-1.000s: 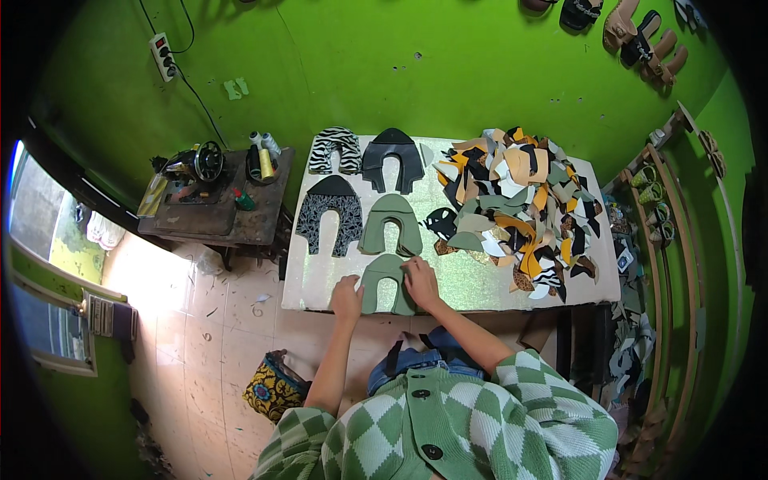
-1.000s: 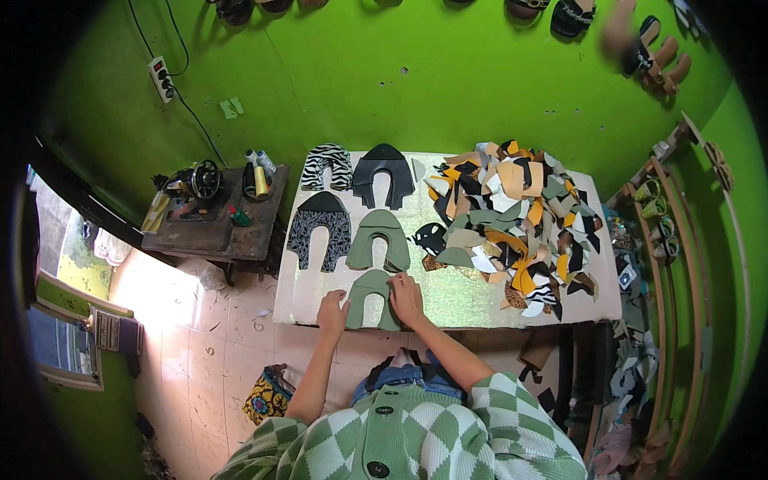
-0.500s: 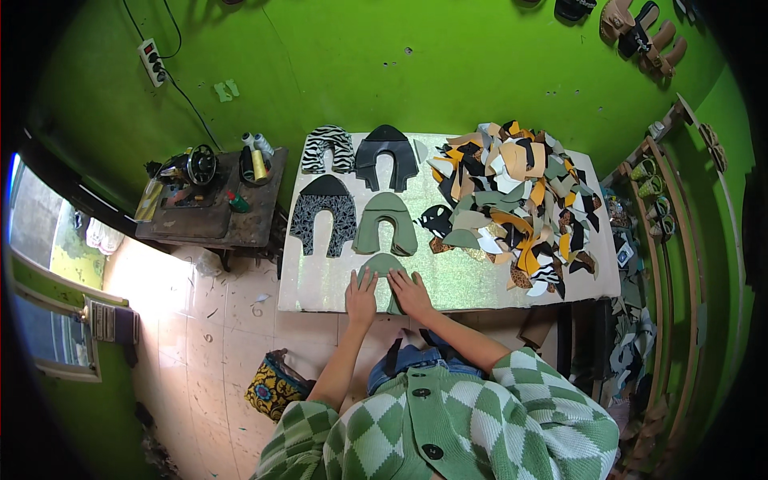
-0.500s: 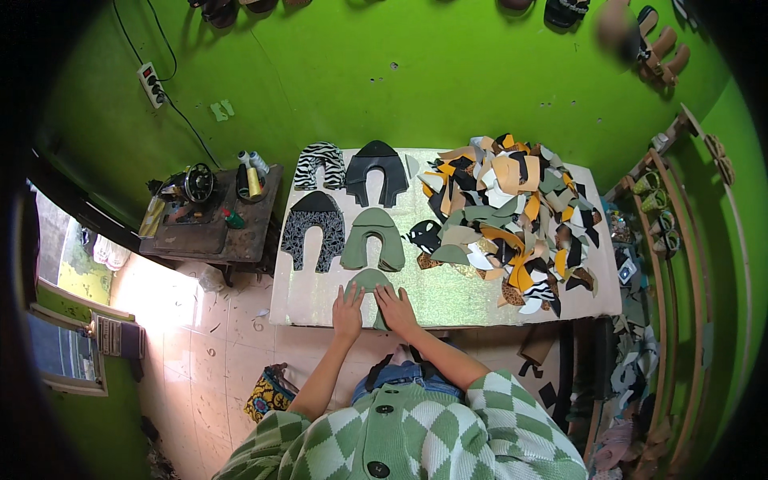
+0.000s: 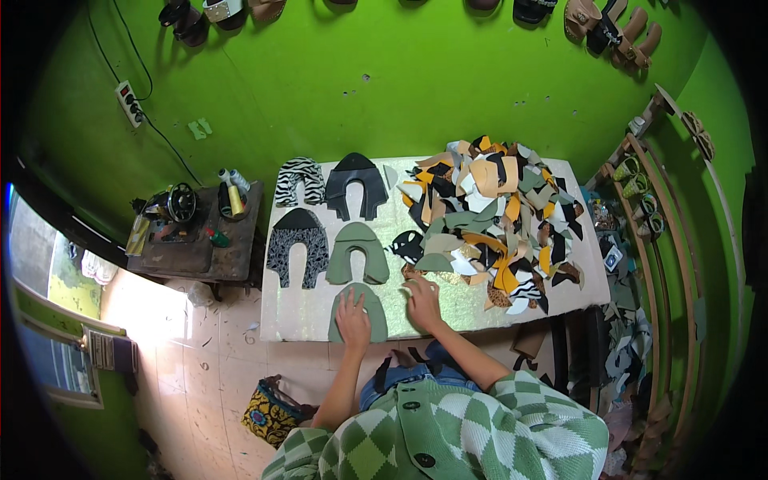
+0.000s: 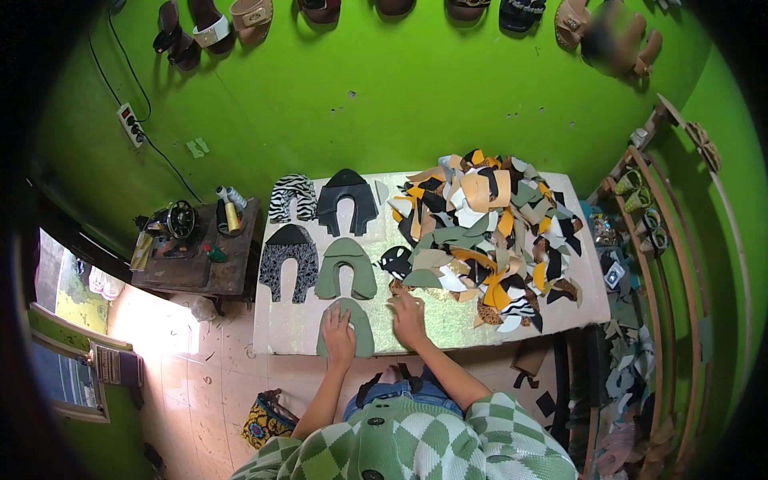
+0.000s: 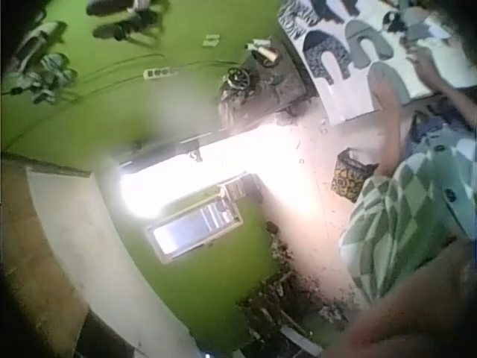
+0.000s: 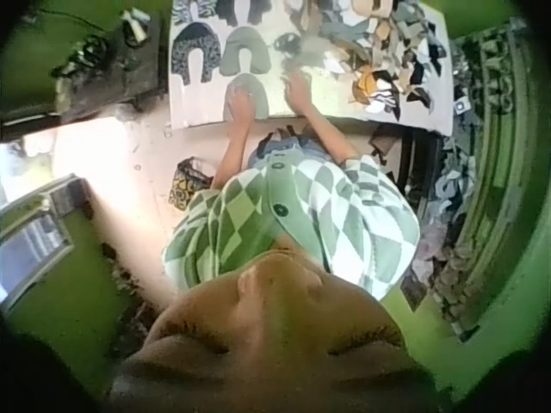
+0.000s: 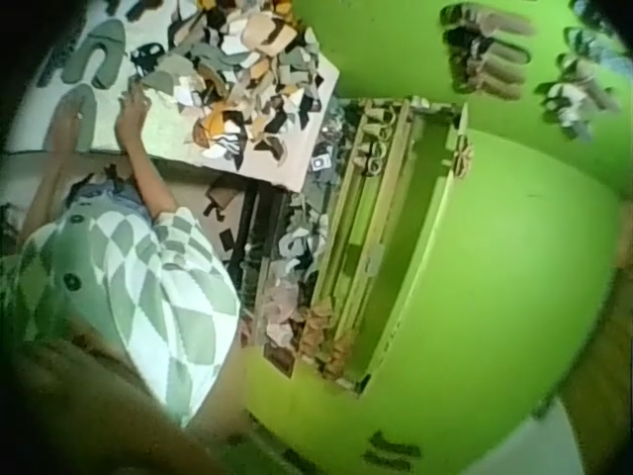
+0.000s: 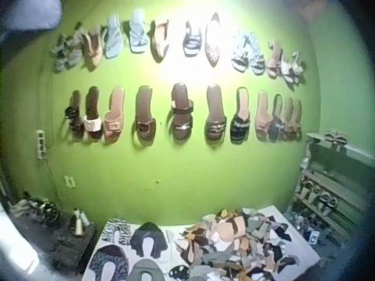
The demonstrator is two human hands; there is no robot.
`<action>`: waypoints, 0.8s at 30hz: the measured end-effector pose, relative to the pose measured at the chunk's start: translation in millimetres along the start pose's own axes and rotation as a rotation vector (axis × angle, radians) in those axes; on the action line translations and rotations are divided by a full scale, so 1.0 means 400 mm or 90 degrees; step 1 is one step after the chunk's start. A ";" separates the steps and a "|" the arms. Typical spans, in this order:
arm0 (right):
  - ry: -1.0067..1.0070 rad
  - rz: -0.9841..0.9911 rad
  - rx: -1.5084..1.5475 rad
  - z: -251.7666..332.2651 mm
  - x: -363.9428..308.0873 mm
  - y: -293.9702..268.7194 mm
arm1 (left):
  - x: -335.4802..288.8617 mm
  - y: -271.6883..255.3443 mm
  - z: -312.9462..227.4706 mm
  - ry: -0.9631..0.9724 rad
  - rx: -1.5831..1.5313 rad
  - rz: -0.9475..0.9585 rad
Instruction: The recorder sorts and arranges various patterned and colored leather pieces for shoe uppers on a white table.
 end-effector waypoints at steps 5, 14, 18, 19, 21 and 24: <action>0.048 -0.179 -0.070 -0.113 0.062 -0.195 | 0.043 0.064 -0.121 0.008 -0.036 0.011; 0.365 -0.133 -0.234 -0.481 0.236 -0.451 | 0.272 0.123 -0.384 0.021 -0.201 -0.007; 0.344 0.013 -0.217 -0.509 0.318 -0.437 | 0.381 0.271 -0.392 -0.137 -0.279 0.066; 0.336 0.012 -0.218 -0.507 0.332 -0.434 | 0.408 0.316 -0.391 -0.140 -0.280 0.059; 0.334 0.154 -0.095 -0.532 0.318 -0.367 | 0.416 0.468 -0.408 -0.261 -0.388 0.364; 0.293 0.270 -0.023 -0.480 0.271 -0.362 | 0.409 0.484 -0.487 -0.419 -0.651 0.402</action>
Point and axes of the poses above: each hand's wrist, its own x-axis towards the middle knuckle, its own y-axis out of the palm, z = x × y, the point moved 8 cm from there along x, towards the middle knuckle, and after that the axes turned 10 degrees about x, right-handed, at the moved point
